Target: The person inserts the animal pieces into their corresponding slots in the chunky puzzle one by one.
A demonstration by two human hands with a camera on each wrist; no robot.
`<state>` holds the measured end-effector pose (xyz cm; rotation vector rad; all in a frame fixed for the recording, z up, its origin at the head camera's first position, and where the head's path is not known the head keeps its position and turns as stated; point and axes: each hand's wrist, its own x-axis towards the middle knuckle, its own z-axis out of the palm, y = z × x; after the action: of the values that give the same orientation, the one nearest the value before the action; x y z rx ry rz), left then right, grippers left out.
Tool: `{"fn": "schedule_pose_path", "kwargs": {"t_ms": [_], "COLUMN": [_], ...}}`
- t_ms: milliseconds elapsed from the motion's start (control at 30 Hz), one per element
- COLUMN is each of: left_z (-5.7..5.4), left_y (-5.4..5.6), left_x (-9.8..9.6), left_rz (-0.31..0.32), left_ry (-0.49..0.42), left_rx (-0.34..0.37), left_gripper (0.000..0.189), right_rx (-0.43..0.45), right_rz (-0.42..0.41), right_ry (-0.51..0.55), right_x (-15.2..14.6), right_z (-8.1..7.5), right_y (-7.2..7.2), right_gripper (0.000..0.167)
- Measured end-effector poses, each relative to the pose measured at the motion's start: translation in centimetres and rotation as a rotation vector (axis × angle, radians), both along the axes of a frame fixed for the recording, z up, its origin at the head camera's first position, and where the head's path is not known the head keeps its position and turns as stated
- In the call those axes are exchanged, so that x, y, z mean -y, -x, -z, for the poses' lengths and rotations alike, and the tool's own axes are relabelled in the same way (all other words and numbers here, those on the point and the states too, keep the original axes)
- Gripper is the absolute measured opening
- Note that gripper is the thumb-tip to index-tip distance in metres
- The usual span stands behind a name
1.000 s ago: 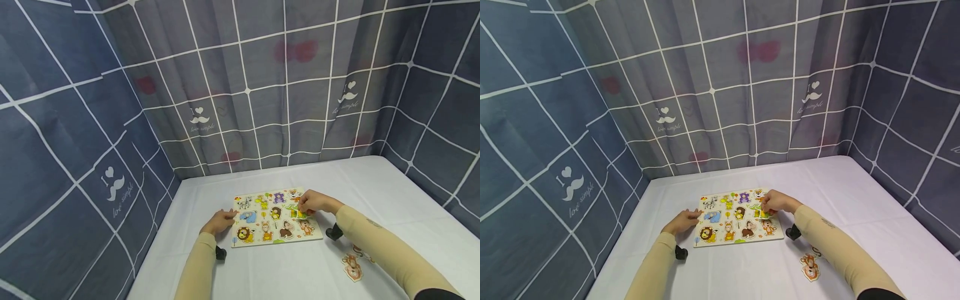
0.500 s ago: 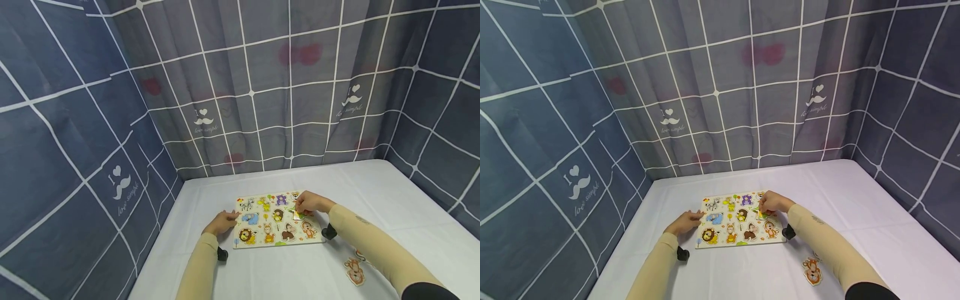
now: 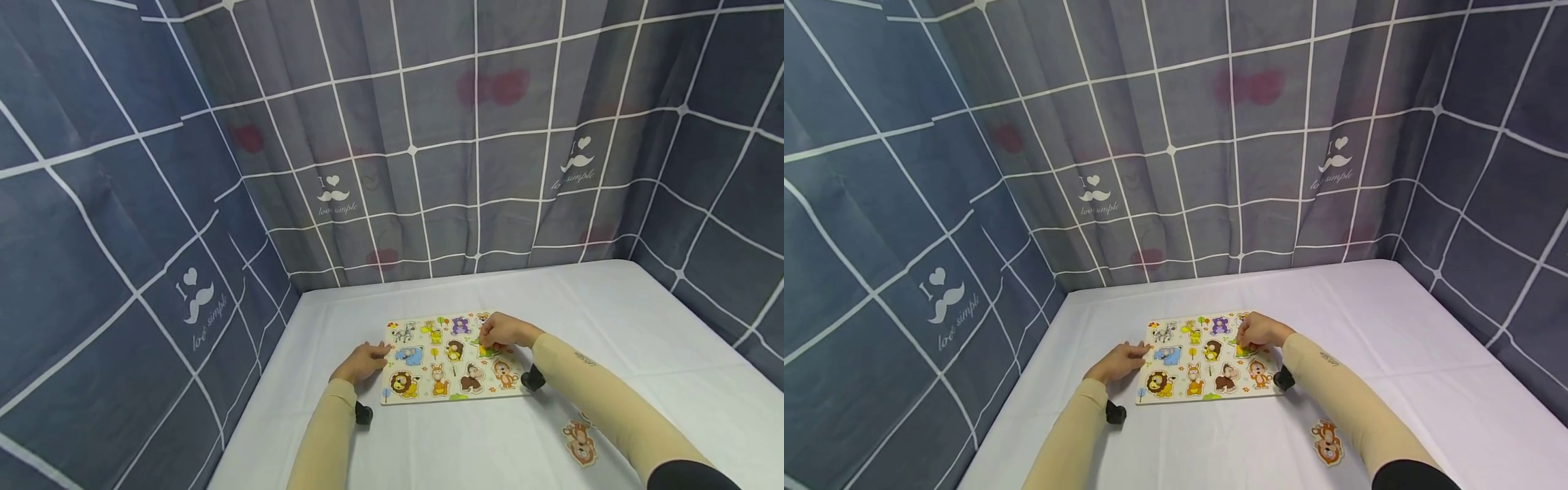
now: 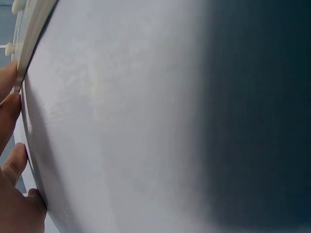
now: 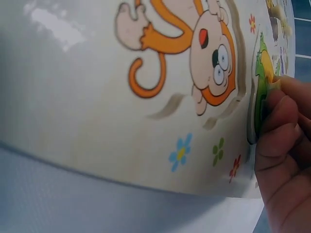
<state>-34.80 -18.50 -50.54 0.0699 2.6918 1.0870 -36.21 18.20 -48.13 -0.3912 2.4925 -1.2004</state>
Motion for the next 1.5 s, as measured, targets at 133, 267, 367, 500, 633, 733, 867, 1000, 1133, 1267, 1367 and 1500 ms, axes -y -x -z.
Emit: {"fn": "schedule_pose_path", "kwargs": {"t_ms": [133,267,367,500,633,733,867,1000,1133,1267,1367,1500], "left_z": [0.1,0.1,0.1,0.0,-0.1,-0.1,0.1,0.1,0.0,-0.1,-0.1,-0.1], "left_y": [0.0,0.2,0.3,0.3,0.4,0.5,0.7,0.5,0.4,0.2,0.2,0.2], "left_x": [-0.1,-0.2,-0.2,-0.1,-0.1,-0.1,-0.2,-0.2,-0.3,-0.3,-0.2,0.0], "left_rz": [-0.008,-0.013,-0.012,-0.016,-0.028,-0.027,-0.027,-0.033,-0.031,-0.024,-0.018,-0.010], "left_ry": [0.000,0.006,0.010,0.015,0.019,0.018,0.019,0.020,0.013,0.010,0.016,0.029], "left_rx": [0.006,0.009,0.010,0.013,0.022,0.021,0.021,0.023,0.022,0.025,0.026,0.018], "left_gripper": [0.038,0.038,0.039,0.040,0.041,0.042,0.041,0.041,0.040,0.040,0.041,0.041], "right_rx": [0.011,0.017,0.030,0.058,0.076,0.081,0.072,0.042,0.017,0.017,0.032,0.016], "right_rz": [0.009,-0.002,-0.007,0.001,0.021,0.022,0.016,0.026,0.027,0.032,0.063,0.097], "right_ry": [0.003,0.010,0.007,-0.002,-0.013,-0.040,-0.094,-0.145,-0.192,-0.193,-0.154,-0.095], "right_x": [-0.1,-0.2,-0.2,-0.1,-0.1,0.0,0.4,0.9,1.2,1.1,0.9,0.7], "right_z": [0.2,0.3,0.2,0.1,0.1,-0.1,-0.7,-0.9,-0.8,-0.5,-0.2,0.2], "right_y": [0.0,-0.1,0.0,0.3,0.4,0.4,0.2,0.0,0.2,0.1,-0.1,-0.6], "right_gripper": [0.008,0.008,0.009,0.009,0.008,0.009,0.012,0.018,0.026,0.025,0.018,0.011]}}
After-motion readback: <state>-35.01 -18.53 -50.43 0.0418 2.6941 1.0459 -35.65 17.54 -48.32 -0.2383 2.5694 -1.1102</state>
